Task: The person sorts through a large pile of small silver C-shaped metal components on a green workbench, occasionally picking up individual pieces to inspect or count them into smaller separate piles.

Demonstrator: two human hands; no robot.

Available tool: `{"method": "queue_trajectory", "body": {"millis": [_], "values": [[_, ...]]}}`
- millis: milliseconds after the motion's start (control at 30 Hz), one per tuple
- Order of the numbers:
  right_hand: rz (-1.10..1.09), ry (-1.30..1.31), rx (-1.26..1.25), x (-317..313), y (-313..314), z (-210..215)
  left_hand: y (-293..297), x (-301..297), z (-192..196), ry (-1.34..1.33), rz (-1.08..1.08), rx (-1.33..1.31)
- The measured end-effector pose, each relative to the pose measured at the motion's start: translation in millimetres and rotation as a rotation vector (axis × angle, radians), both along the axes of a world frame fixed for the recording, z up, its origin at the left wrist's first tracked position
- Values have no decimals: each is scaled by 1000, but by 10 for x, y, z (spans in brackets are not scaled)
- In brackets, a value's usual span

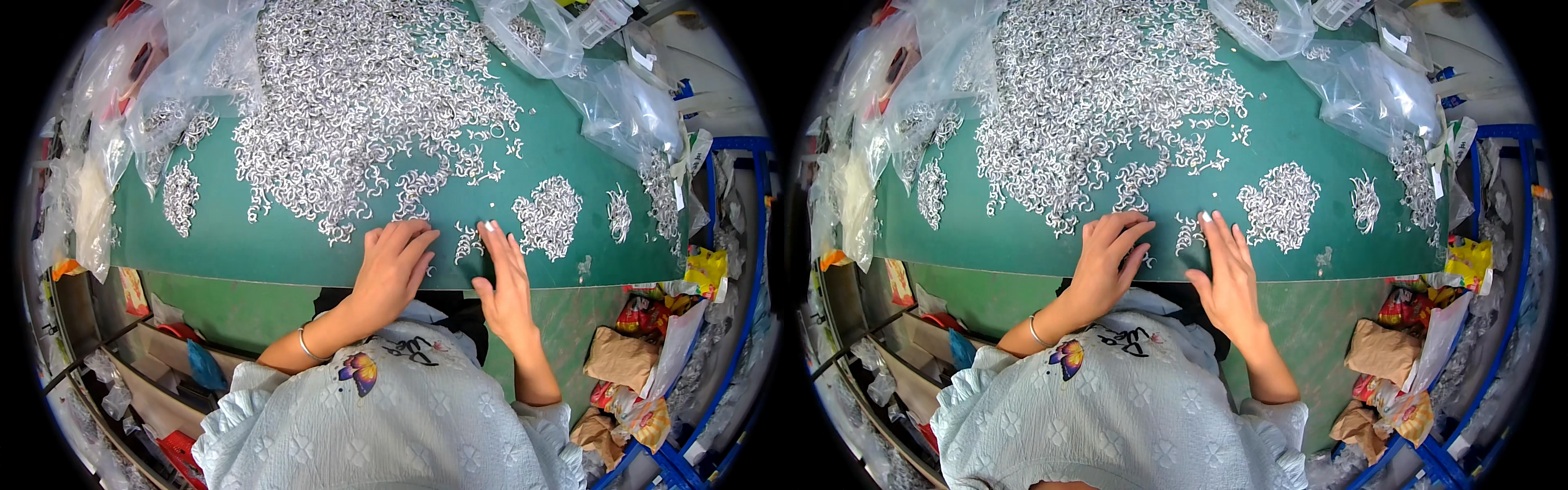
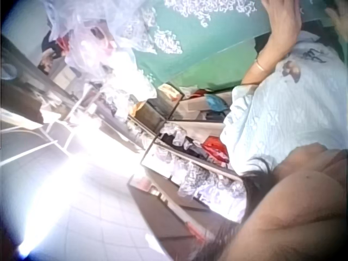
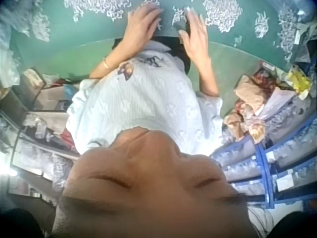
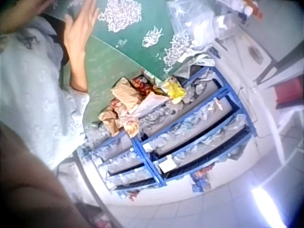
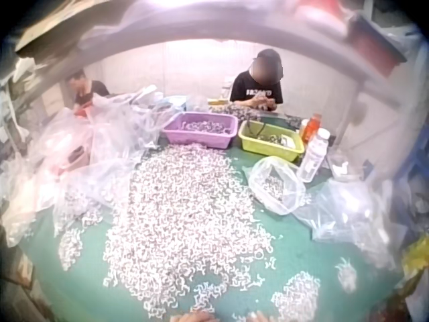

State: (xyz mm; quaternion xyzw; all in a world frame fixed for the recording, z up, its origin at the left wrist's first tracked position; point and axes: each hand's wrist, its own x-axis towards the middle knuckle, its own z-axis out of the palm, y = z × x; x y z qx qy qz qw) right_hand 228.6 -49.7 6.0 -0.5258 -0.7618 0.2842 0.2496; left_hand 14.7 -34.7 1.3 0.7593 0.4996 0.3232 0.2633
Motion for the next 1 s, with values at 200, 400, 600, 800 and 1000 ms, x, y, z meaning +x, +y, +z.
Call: {"method": "queue_trajectory", "body": {"millis": [200,400,600,800,1000], "values": [[-104,-32,222,50,-72,-75,-24,58,-29,6,-40,-18],[-144,-45,281,19,-186,-146,-73,112,-35,32,-75,-4],[-88,-1,188,-95,-371,-78,-100,104,-31,35,-80,-3],[-112,8,177,-171,-414,-126,-135,111,-58,24,-79,3],[-169,41,231,-119,-402,-130,-120,222,-99,33,-109,41]]}}
